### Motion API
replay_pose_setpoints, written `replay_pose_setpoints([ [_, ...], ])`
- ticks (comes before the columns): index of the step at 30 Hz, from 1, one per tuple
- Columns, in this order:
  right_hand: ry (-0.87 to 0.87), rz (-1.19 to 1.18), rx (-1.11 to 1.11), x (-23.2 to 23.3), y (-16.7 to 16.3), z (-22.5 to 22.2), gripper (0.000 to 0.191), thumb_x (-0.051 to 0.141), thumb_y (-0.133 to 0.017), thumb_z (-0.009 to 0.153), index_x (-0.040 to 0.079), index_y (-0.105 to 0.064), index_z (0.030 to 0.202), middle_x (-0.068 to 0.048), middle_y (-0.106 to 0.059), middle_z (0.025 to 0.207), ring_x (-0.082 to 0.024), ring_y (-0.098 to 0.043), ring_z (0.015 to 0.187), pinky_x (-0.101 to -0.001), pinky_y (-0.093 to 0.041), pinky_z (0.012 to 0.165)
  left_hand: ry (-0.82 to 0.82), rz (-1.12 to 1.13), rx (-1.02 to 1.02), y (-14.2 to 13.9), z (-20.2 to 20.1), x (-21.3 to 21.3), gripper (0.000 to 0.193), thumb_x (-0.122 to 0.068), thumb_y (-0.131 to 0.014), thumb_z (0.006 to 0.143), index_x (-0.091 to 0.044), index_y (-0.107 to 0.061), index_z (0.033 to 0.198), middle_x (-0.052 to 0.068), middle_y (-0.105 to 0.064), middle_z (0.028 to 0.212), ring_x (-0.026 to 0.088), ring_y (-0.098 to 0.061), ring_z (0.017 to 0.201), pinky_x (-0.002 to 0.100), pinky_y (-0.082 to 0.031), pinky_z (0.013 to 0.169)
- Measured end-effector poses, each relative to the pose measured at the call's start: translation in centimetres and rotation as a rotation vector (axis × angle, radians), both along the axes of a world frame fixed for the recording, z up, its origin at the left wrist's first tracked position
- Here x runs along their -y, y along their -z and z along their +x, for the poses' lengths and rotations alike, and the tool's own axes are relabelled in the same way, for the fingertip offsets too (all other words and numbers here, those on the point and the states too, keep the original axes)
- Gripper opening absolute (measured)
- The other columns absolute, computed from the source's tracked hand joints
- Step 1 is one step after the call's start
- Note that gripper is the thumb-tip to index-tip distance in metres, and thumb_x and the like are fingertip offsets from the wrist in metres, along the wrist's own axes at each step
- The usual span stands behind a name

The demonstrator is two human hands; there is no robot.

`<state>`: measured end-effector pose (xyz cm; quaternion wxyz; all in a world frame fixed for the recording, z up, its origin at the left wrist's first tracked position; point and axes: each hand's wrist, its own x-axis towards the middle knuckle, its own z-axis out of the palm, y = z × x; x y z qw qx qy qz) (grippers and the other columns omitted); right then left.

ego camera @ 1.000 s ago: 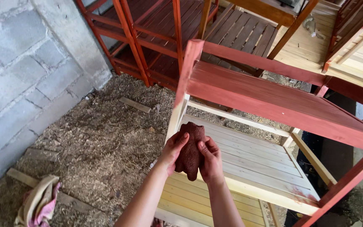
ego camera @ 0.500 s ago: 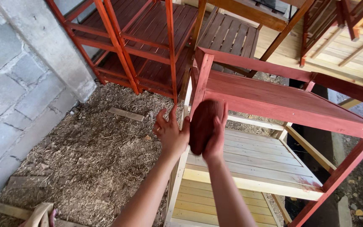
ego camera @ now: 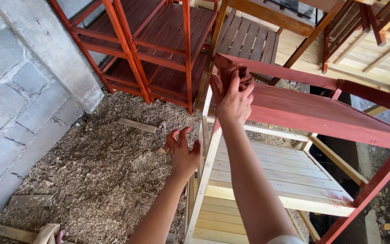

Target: The person wipes red wood stain onto an unfinished wooden shelf unit using a cloth, working over the frame edges and shelf boards and moving around the piece to reach different sides. At the end they dip and squeeze the cloth in a bowl of stain to reload it.

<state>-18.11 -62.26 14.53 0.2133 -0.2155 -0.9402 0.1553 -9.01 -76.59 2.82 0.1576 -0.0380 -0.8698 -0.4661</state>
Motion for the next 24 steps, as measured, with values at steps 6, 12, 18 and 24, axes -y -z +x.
replay_pose_setpoints([
  [6, -0.003, -0.036, 0.213, 1.3, 5.6, 3.5, 0.065, 0.011, -0.061, 0.094, 0.023, -0.038, 0.153, -0.032, -0.032, 0.151, -0.048, -0.054, 0.123, -0.0502, -0.061, 0.084, -0.004, -0.003, 0.06, 1.5, 0.9, 0.3, 0.054, -0.025, -0.07, 0.09, -0.018, -0.049, 0.14, 0.023, -0.03, 0.142, 0.038, -0.042, 0.127, 0.064, -0.018, 0.112],
  [12, -0.063, -0.054, 0.232, 2.9, 10.3, 8.8, 0.063, 0.017, -0.062, 0.092, 0.027, -0.04, 0.15, -0.031, -0.029, 0.152, -0.051, -0.05, 0.124, -0.0551, -0.059, 0.085, -0.037, -0.054, 0.011, 3.1, 4.4, 0.6, 0.054, -0.029, -0.073, 0.089, -0.017, -0.052, 0.136, 0.022, -0.033, 0.137, 0.038, -0.039, 0.129, 0.061, -0.02, 0.11],
  [18, -0.125, -0.16, 0.334, 5.5, 16.2, 16.7, 0.066, 0.035, -0.064, 0.091, 0.031, -0.034, 0.15, -0.025, -0.026, 0.155, -0.051, -0.048, 0.124, -0.0594, -0.056, 0.086, -0.064, -0.042, -0.052, 5.7, 9.4, 1.2, 0.051, -0.029, -0.072, 0.092, -0.016, -0.052, 0.137, 0.02, -0.036, 0.138, 0.035, -0.04, 0.131, 0.058, -0.023, 0.11],
  [24, -0.166, -0.275, 0.515, 7.2, 20.5, 24.5, 0.053, 0.037, -0.055, 0.099, 0.031, -0.038, 0.149, -0.021, -0.04, 0.145, -0.045, -0.054, 0.124, -0.0573, -0.056, 0.087, -0.08, -0.081, -0.01, 8.2, 15.0, 1.9, 0.051, -0.022, -0.073, 0.086, -0.014, -0.054, 0.133, 0.018, -0.037, 0.138, 0.036, -0.037, 0.133, 0.059, -0.023, 0.111],
])
